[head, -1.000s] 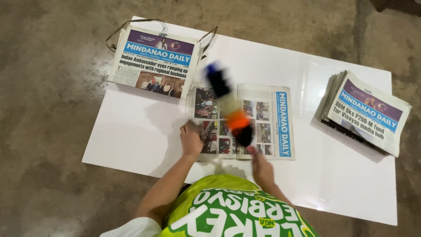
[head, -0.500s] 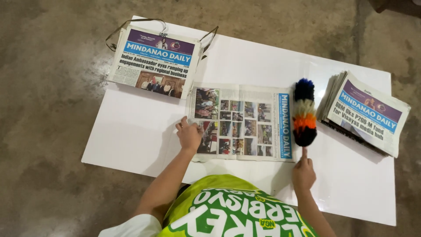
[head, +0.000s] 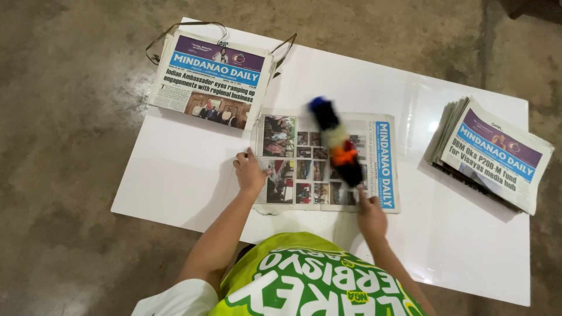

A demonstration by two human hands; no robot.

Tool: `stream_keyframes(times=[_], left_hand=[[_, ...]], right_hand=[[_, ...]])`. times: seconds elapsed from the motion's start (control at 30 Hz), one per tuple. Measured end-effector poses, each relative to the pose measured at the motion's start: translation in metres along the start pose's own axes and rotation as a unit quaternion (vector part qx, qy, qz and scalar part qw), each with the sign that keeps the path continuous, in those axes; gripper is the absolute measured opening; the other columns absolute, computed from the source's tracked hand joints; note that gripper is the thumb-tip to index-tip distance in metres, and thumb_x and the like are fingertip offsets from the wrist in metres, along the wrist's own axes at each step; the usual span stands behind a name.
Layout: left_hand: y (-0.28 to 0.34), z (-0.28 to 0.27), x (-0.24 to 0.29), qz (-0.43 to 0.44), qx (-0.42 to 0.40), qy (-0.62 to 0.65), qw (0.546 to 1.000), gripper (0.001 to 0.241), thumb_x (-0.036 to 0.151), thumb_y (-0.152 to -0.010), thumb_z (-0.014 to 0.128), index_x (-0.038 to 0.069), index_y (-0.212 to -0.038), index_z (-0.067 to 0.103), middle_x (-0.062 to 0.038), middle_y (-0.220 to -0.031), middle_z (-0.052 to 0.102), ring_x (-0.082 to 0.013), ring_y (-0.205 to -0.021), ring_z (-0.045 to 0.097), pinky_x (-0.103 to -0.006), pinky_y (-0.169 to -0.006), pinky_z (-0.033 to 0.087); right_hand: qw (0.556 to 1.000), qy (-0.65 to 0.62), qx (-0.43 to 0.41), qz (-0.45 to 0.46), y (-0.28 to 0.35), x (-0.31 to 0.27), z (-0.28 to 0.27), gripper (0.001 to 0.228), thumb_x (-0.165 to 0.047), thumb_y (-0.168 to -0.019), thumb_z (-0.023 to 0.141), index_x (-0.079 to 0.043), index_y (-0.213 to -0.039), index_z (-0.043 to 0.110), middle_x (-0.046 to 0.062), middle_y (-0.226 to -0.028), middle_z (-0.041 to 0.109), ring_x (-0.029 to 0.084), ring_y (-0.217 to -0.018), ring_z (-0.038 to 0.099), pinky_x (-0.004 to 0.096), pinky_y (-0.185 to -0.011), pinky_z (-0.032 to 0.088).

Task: Dusting and flipping through a stack of newspapers on a white workspace.

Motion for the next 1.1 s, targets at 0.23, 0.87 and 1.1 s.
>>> stream_keyframes(times=[0.23, 0.87, 1.1], left_hand=[[0.002, -0.007, 0.011, -0.009, 0.000, 0.061, 0.998, 0.107, 0.013, -0.074, 0.091, -0.007, -0.156, 0.025, -0.026, -0.126, 0.039, -0.0452, -0.118, 0.043, -0.0457, -0.098, 0.053], [0.022, -0.094, 0.098, 0.055, -0.039, 0.308, 0.949, 0.053, 0.012, -0.096, 0.066, -0.005, -0.144, 0.050, -0.032, -0.138, 0.057, -0.0477, -0.132, 0.052, -0.0564, -0.108, 0.047], [0.051, -0.213, 0.163, 0.401, 0.299, 0.231, 0.835, 0.025, -0.004, -0.089, 0.071, -0.004, -0.114, 0.072, -0.022, -0.090, 0.073, -0.0401, -0.081, 0.073, -0.0445, -0.062, 0.062]], right_hand=[[0.994, 0.033, 0.043, 0.096, -0.011, 0.069, -0.006, 0.062, -0.022, -0.100, 0.050, -0.052, -0.154, 0.044, 0.010, -0.103, 0.060, 0.043, -0.085, 0.071, 0.055, -0.076, 0.060], [0.990, -0.024, 0.076, 0.119, -0.012, 0.080, 0.000, 0.064, -0.020, -0.101, 0.048, -0.051, -0.156, 0.040, 0.008, -0.097, 0.061, 0.037, -0.091, 0.070, 0.050, -0.079, 0.059], [0.965, -0.177, 0.082, 0.174, -0.003, 0.065, -0.025, 0.063, -0.016, -0.099, 0.052, -0.042, -0.157, 0.046, 0.012, -0.106, 0.068, 0.037, -0.107, 0.067, 0.048, -0.092, 0.053]])
Point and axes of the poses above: each hand's wrist, its own y-axis away from the middle knuckle, its own z-axis out of the palm, x = y × z, the point moved 8 cm from there along -y, towards the middle knuckle
